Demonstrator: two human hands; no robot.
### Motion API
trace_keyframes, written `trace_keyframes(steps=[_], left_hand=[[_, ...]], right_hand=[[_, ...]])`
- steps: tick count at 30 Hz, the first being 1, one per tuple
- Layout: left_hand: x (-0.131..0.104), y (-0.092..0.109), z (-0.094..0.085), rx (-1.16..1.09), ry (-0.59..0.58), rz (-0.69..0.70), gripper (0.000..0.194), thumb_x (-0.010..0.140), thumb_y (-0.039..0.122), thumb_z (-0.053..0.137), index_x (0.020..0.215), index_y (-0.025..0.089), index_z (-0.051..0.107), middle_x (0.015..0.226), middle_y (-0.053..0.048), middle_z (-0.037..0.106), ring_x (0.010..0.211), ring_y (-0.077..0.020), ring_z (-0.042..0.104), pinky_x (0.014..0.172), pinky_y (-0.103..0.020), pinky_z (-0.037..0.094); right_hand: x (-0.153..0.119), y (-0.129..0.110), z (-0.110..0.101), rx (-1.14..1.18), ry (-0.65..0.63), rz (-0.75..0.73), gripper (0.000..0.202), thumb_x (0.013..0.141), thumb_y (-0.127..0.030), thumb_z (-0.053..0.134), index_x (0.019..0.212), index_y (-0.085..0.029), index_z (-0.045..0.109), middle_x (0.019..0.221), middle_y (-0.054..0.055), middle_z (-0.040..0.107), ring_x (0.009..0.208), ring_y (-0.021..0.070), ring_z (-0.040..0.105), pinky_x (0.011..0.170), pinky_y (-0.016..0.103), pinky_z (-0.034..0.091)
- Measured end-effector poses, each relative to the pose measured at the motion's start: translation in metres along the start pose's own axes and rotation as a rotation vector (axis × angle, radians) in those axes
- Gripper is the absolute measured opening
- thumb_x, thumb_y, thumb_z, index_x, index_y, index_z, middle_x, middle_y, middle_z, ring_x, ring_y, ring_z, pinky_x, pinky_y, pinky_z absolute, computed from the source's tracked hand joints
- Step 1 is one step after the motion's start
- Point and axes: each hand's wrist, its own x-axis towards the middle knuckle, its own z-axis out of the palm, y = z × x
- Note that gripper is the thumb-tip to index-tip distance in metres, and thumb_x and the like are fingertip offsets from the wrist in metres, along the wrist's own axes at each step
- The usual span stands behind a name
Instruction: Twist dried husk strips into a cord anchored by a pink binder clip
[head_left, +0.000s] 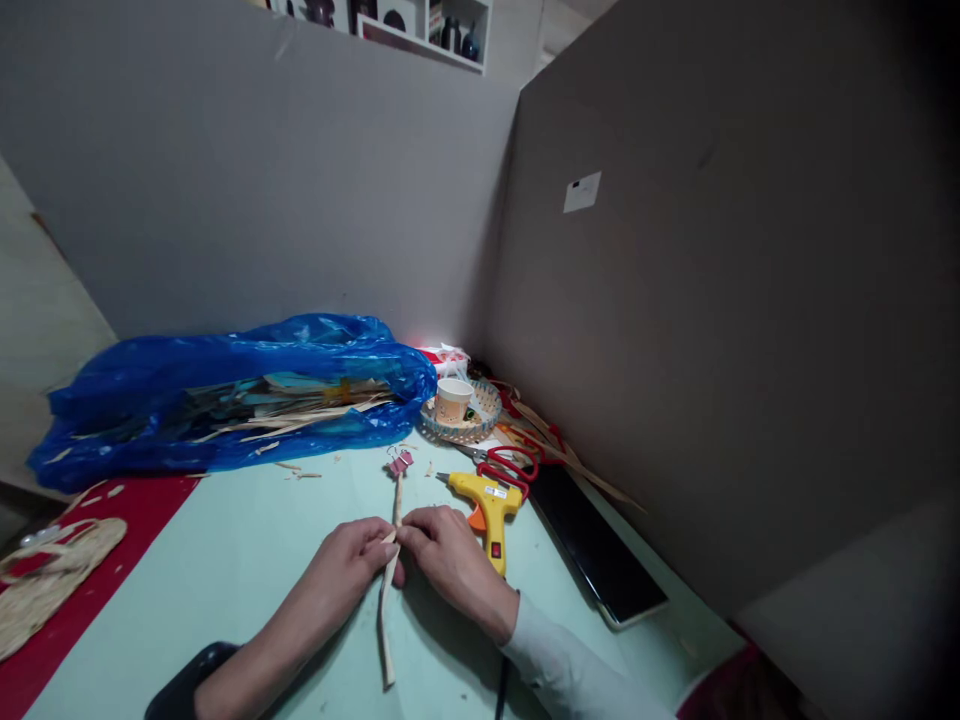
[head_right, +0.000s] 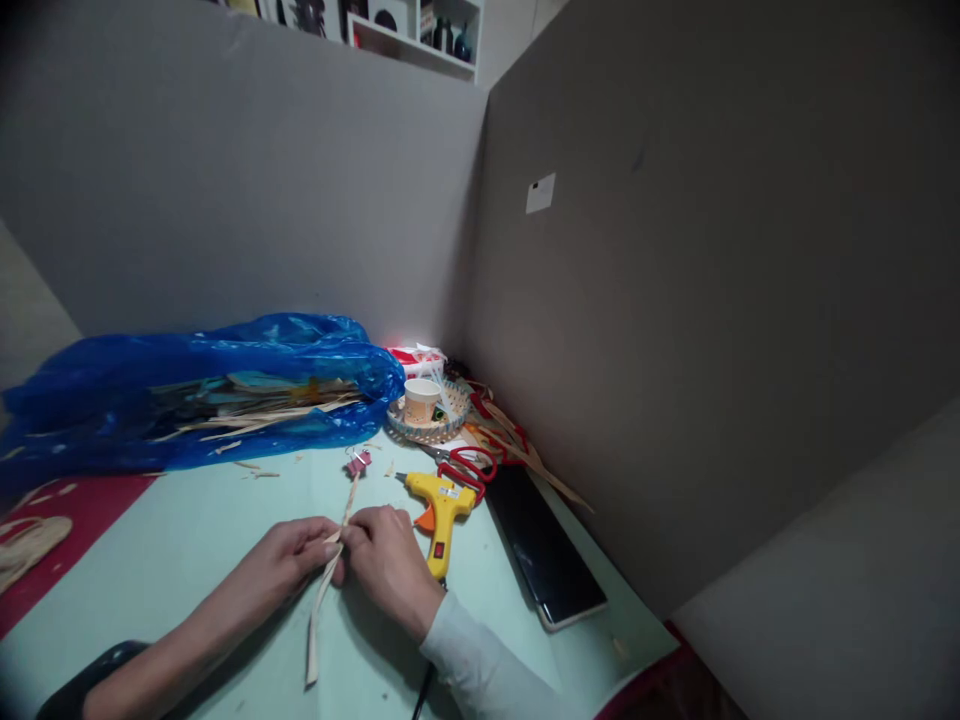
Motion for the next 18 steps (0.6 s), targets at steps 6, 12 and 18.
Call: trace_keyframes(steps=[6,12,18], left_hand=[[-0.015,0.021,0.001,0.374,0.146,0.018,0.031,0.083,0.036,0.041,0.058,0.021,0.053,0.059,-0.002,0.065,0.065,-0.0207,0.057,0.067,-0.03,0.037],[-0.028,0.032,0.021,0.688,0.188,0.046,0.032,0.09,0.028,0.028,0.07,0.023,0.052,0.07,-0.006,0.068,0.067,-0.0229,0.062,0.063,-0.032,0.037],[-0.036,0.019,0.043,0.845,0.065,0.107,0.041,0.09,0.018,0.022,0.101,0.016,0.061,0.094,-0.016,0.072,0.08,-0.03,0.07,0.068,-0.037,0.042]], right_hand=[[0.0,0.004,0.006,0.041,0.026,0.035,0.032,0.081,-0.018,0.049,0.049,-0.014,0.052,0.044,-0.003,0.043,0.047,0.0086,0.035,0.05,0.024,0.022],[0.001,0.007,0.006,0.212,-0.006,0.07,0.027,0.078,-0.014,0.05,0.052,-0.013,0.058,0.046,-0.003,0.044,0.05,0.0087,0.038,0.05,0.023,0.024],[0.003,0.005,0.003,0.452,-0.101,0.204,0.021,0.077,-0.019,0.052,0.063,-0.012,0.065,0.047,-0.004,0.043,0.047,0.008,0.036,0.047,0.022,0.024]])
